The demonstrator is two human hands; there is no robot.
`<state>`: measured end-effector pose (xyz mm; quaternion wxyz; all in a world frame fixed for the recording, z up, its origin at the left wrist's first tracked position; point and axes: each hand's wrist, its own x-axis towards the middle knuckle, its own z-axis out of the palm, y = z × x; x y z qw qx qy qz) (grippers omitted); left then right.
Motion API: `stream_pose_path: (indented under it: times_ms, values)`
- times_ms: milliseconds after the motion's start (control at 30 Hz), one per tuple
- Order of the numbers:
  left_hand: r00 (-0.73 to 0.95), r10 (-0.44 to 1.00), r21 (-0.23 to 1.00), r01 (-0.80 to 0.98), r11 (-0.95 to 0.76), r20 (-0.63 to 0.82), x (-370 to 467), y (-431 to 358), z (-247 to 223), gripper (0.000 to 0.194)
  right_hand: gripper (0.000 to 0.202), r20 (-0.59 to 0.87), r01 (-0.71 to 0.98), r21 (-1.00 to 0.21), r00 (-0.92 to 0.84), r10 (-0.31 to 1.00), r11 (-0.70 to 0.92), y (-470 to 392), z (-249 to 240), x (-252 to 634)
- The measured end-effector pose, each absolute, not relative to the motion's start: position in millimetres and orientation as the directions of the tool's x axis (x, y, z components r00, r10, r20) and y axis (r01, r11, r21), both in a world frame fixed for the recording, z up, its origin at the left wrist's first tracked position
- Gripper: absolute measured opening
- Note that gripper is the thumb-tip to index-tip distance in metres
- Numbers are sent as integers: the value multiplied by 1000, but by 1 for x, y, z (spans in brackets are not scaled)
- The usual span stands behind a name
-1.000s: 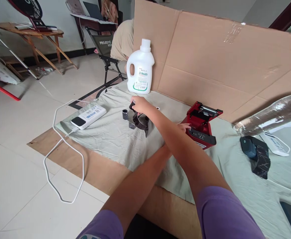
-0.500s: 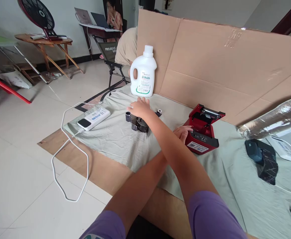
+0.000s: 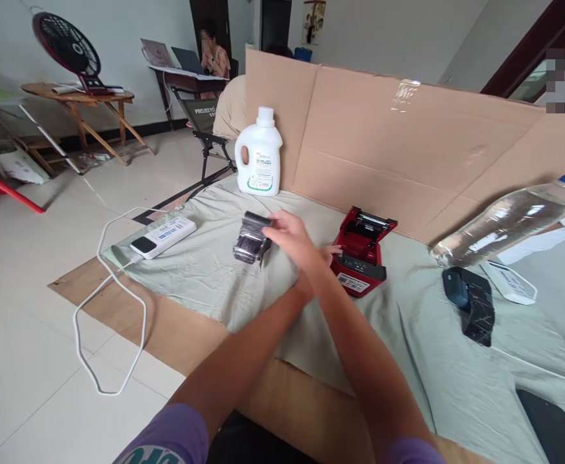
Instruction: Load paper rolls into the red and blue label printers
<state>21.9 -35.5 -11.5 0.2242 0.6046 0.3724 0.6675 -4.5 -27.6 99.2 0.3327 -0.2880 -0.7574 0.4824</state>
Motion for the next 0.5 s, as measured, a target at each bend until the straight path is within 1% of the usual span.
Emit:
stream_pose_path:
  times_ms: [133,200,267,367,433,500]
  values:
    - [-159,751,763,240,-600,641,21,-39,-12,36,26,206,110,-955,-420,884,275,-9,126,113]
    - [-150,757,762,273,-587,636,21,-42,-10,32,28,193,184,-948,-315,929,259,4,128,165]
    - [-149,770,771,296,-563,620,21,-46,-8,31,28,179,306,-918,-247,952,252,19,122,202]
    - [-148,789,781,335,-527,596,22,-49,-6,32,24,126,527,-816,-241,962,239,37,105,226]
    - [-126,792,767,380,-517,597,23,-51,-6,33,22,81,668,-707,-249,965,232,46,94,224]
    - [-96,782,728,448,-518,616,24,-52,-5,34,24,63,773,-591,-243,968,232,51,86,215]
